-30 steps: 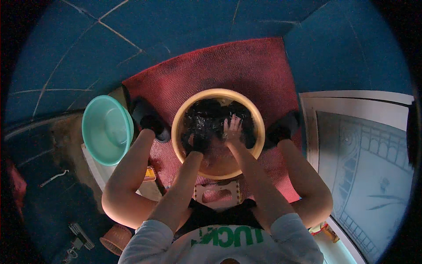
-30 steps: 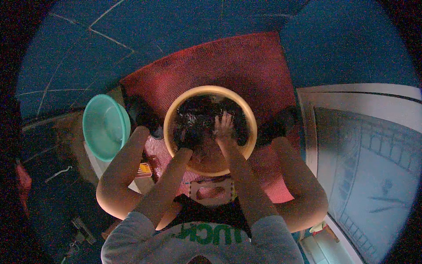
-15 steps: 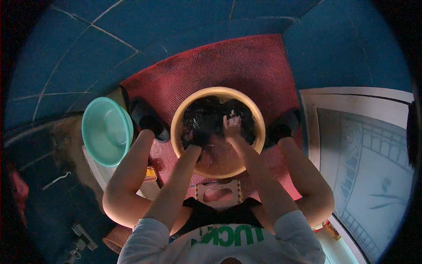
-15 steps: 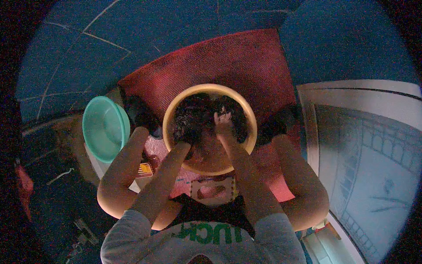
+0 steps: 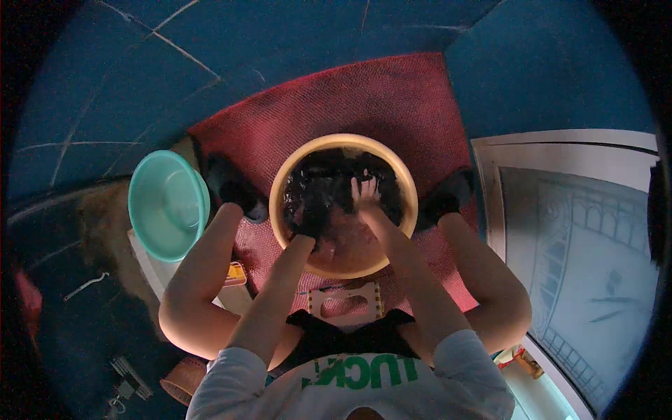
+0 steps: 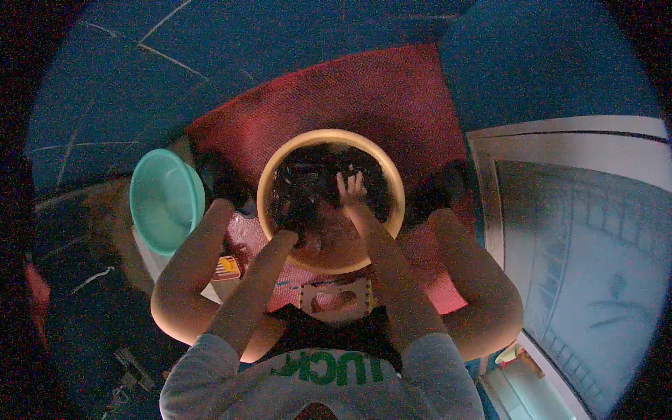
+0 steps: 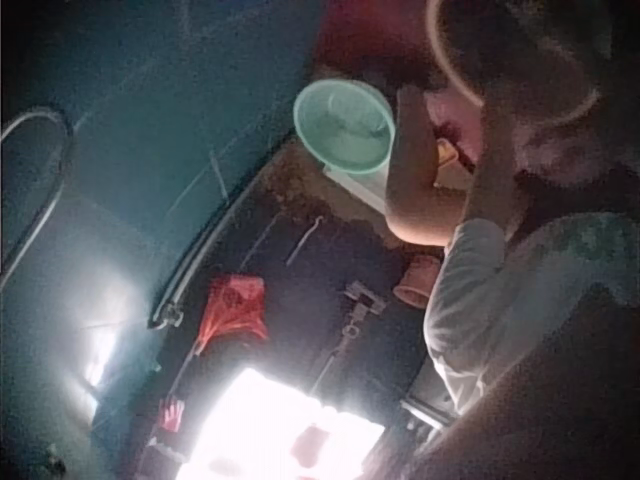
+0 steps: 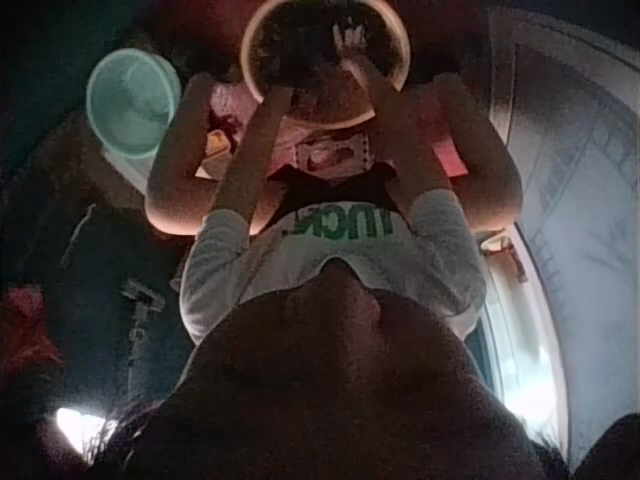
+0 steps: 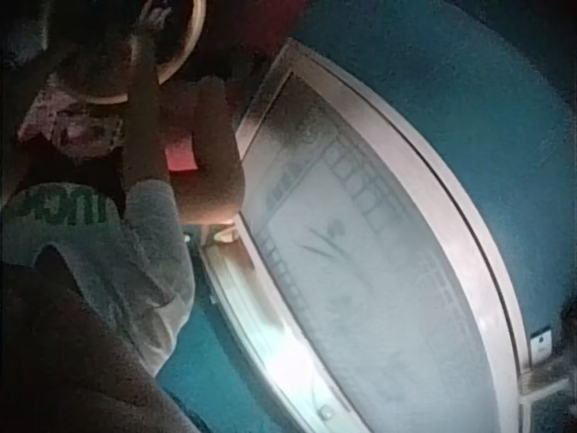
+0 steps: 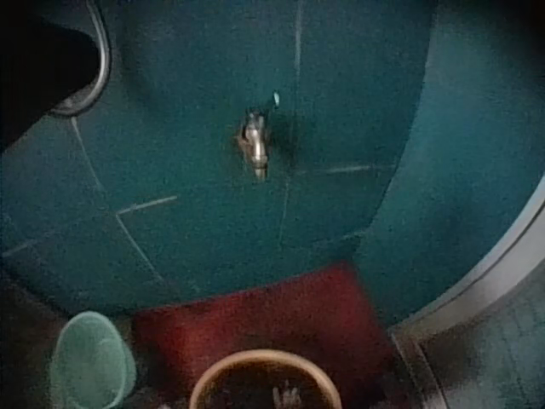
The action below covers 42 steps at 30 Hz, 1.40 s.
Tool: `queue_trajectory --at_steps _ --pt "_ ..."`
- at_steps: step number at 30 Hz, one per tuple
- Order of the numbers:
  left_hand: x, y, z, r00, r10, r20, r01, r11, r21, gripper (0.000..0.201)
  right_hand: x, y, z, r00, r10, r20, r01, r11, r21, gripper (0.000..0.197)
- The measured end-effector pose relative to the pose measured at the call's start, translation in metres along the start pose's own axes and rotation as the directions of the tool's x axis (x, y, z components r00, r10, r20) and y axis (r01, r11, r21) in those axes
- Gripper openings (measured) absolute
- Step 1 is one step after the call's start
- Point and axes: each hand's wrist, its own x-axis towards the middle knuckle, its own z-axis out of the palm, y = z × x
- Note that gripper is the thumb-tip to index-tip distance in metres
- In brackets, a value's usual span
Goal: The person wrings out clothes, empties dirty water from a basin, places clothes inside, and turns on the faucet to fill the basin. Afterwards, the person washes and wrings the clothes in the basin by hand.
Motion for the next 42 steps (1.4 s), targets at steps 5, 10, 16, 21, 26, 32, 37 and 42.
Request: queue_trajectory --at_steps 5,10,16,21,26,32,37,42 --pt "-0.059 -0.021 0.03 0.988 -0.032 -0.152 0.055 0.988 0.145 0.044 -0.031 -0.021 -0.011 0.865 -0.196 -0.463 0.222 0.975 0.002 0.065" --pt "-0.061 0.068 -0.054 0.996 0.081 -0.049 -0.088 0.982 -0.168 0.071 -0.104 0.019 -0.01 0.986 -0.105 -0.126 0.11 0.993 0.035 0.083" --pt "-0.082 0.04 -0.042 0.974 0.174 -0.144 -0.204 0.952 -0.228 0.077 -0.116 0.009 -0.027 0.985 -0.17 -0.011 0.17 0.985 0.01 0.071" --pt "-0.098 0.048 -0.037 0.957 0.167 -0.238 -0.197 0.975 -0.106 0.08 -0.11 -0.001 -0.05 0.988 -0.111 0.111 0.089 0.978 0.188 0.052" --pt "-0.106 0.04 -0.02 0.964 0.083 -0.254 -0.13 0.976 -0.174 0.081 -0.11 -0.019 -0.088 0.989 -0.145 0.002 0.131 0.894 0.428 0.053" --pt "-0.105 0.121 -0.115 0.931 0.177 -0.319 -0.364 0.511 -0.779 0.068 -0.121 -0.025 -0.134 0.991 -0.016 0.132 -0.084 0.69 0.719 0.052" --pt "-0.102 0.081 -0.097 0.934 0.303 -0.187 -0.356 0.818 -0.452 0.048 -0.115 -0.041 -0.147 0.973 -0.157 0.171 -0.054 0.564 0.824 0.054" --pt "-0.099 0.08 -0.062 0.955 0.123 -0.271 -0.249 0.829 -0.501 0.033 -0.116 -0.025 -0.153 0.897 -0.381 0.225 -0.002 0.505 0.863 0.074"
